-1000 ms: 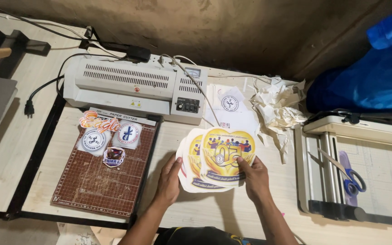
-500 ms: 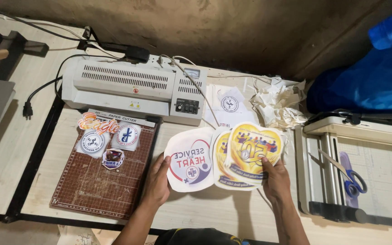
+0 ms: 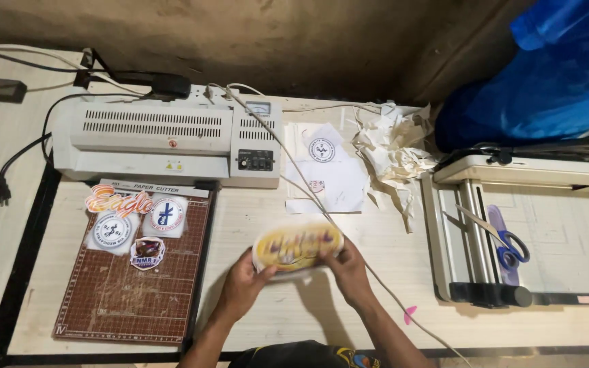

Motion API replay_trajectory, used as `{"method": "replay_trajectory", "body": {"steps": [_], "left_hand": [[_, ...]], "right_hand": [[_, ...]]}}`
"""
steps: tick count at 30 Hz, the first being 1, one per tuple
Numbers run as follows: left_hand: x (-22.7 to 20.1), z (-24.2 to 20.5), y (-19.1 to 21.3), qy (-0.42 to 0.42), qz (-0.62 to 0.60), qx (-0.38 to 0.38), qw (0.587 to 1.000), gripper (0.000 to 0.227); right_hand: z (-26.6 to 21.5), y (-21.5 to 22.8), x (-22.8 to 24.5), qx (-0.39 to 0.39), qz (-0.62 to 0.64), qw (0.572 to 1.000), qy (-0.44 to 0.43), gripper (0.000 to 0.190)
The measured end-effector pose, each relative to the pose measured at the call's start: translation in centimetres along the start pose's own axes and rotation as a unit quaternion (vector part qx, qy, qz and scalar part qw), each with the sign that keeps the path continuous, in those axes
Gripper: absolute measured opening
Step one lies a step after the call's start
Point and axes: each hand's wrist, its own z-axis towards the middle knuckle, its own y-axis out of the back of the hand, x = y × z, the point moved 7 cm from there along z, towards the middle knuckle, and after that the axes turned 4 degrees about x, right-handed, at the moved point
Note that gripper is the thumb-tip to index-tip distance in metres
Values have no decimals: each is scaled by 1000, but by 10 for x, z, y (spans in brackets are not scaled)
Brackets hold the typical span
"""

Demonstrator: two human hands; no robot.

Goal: The person sorts through a stack of small, round stickers and then handles larger, irregularly shaped stickers on a desk. They place the stickers on a cutting mat and move other printed materials aside.

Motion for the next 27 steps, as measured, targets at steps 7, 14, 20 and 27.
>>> {"method": "replay_trajectory", "body": {"steps": [7,14,20,27], "left_hand": [[43,1,0,-58,32,-26,997,36],[89,12,-11,90,97,-62,989,29],[70,20,-46,106,27,61,992,28],[76,19,-41,110,22,64,992,28]], "right_hand": [[3,-20,-58,113,-58,980,156,13],[4,-1,-55,84,-54,995,-13,25],[15,112,-65,-15,4,1000,-17,31],[24,228,-126,-140,53,984,-97,35]]}}
